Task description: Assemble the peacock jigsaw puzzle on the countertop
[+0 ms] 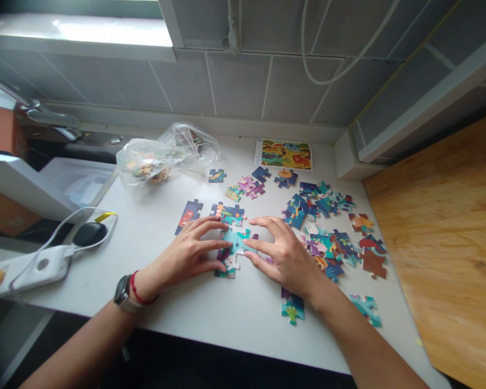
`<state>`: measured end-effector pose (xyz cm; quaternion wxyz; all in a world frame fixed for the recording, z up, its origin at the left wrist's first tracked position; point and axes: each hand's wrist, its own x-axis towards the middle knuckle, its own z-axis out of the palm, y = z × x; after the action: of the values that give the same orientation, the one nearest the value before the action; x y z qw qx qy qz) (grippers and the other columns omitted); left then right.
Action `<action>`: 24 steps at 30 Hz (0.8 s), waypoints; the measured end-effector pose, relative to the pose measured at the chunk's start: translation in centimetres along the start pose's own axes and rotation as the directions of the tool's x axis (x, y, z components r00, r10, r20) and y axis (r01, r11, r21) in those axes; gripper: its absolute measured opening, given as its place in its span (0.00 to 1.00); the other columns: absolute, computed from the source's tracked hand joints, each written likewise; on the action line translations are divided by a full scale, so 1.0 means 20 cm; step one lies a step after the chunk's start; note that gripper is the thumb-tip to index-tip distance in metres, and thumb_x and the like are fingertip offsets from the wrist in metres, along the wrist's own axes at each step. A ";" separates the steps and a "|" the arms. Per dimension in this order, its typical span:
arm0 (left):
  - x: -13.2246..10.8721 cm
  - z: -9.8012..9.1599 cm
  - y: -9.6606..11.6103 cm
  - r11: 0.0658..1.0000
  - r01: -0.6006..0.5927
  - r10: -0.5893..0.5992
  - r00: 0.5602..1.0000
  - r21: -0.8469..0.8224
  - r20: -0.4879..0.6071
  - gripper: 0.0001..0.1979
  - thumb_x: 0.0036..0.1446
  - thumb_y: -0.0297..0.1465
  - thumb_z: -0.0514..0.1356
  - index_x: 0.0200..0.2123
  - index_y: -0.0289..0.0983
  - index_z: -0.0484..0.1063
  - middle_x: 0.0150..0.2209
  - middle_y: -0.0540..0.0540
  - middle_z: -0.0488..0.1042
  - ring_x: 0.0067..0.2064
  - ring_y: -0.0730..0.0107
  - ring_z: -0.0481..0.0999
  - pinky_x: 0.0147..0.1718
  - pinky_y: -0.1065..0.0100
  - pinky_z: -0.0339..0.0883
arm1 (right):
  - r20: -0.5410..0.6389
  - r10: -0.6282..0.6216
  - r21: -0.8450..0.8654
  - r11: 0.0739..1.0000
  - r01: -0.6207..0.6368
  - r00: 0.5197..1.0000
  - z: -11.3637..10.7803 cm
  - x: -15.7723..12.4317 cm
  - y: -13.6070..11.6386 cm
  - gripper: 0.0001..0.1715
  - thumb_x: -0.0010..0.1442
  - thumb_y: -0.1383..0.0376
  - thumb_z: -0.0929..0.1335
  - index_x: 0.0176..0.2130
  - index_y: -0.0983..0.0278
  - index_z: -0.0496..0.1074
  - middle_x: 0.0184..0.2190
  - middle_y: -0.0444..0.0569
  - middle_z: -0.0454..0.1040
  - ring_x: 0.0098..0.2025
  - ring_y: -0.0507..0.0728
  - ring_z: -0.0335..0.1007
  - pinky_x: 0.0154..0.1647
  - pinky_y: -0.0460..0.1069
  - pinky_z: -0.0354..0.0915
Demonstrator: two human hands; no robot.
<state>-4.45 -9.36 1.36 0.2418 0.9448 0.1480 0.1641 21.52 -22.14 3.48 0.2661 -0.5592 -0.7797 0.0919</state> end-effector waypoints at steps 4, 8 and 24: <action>0.00 0.00 0.00 1.000 -0.009 0.009 1.000 0.005 -0.004 0.20 0.62 0.47 0.69 0.53 0.45 0.81 0.62 0.40 0.74 0.68 0.46 0.68 0.63 0.43 0.67 | 0.060 0.011 0.001 1.000 -0.011 0.998 0.01 0.00 0.00 0.10 0.70 0.62 0.71 0.47 0.56 0.85 0.61 0.57 0.74 0.63 0.69 0.70 0.62 0.68 0.70; 0.00 0.01 0.00 1.000 -0.011 0.011 1.000 0.009 -0.009 0.18 0.64 0.46 0.68 0.53 0.45 0.81 0.62 0.40 0.74 0.68 0.46 0.68 0.63 0.43 0.68 | -0.008 -0.001 0.040 0.999 0.001 1.000 -0.01 0.01 0.01 0.11 0.70 0.63 0.71 0.48 0.58 0.84 0.59 0.57 0.76 0.60 0.67 0.73 0.62 0.67 0.70; 0.05 0.04 0.28 0.959 -0.266 0.253 0.959 0.100 0.127 0.10 0.71 0.35 0.62 0.51 0.39 0.77 0.60 0.40 0.76 0.67 0.45 0.69 0.61 0.47 0.69 | -0.381 0.351 0.194 0.935 -0.297 0.855 -0.16 -0.01 0.17 0.11 0.70 0.59 0.70 0.38 0.58 0.82 0.39 0.50 0.82 0.44 0.61 0.79 0.50 0.59 0.74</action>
<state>-2.05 -14.05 3.87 0.1708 0.9763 0.0178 0.1318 26.06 -21.58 4.61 0.4396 -0.6710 -0.5934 0.0661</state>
